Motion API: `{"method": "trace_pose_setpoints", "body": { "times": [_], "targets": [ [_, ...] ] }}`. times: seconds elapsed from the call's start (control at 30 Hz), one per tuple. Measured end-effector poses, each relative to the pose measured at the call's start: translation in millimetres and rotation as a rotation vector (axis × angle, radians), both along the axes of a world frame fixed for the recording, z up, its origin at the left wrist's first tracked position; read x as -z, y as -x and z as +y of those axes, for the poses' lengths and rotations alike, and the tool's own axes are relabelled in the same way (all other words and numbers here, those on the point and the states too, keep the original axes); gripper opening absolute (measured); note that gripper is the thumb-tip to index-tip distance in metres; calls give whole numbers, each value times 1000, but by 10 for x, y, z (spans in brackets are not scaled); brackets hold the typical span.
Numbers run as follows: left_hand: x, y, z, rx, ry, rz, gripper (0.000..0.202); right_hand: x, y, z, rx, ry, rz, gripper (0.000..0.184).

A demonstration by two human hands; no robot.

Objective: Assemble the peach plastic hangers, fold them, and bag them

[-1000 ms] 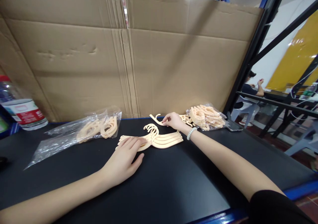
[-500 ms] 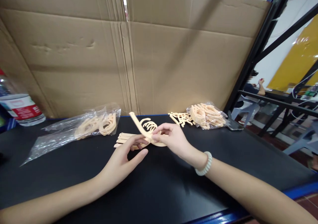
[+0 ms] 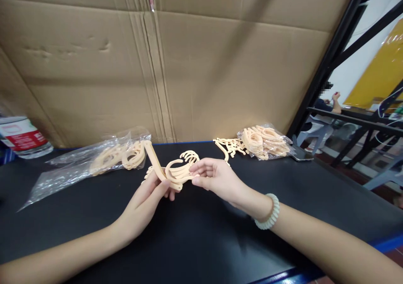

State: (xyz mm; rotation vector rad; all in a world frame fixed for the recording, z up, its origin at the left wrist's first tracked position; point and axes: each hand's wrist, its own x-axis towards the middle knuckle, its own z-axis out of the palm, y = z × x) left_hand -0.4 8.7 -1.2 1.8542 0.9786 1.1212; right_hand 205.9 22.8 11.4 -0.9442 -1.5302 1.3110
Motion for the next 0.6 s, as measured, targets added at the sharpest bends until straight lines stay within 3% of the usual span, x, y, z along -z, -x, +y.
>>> {"method": "trace_pose_setpoints", "body": {
  "times": [0.13, 0.3, 0.47, 0.6],
  "targets": [
    [50, 5, 14, 65, 8, -76, 21, -28, -52, 14, -97, 161, 171, 32],
    [46, -25, 14, 84, 48, -84, 14, -54, -61, -33, -229, 325, 179, 23],
    [40, -63, 20, 75, 54, -72, 14, -55, -52, -61, -287, 332, 175, 17],
    [27, -76, 31, 49, 108, -111, 16, -44, -24, -53, -211, 187, 142, 16]
  ]
}}
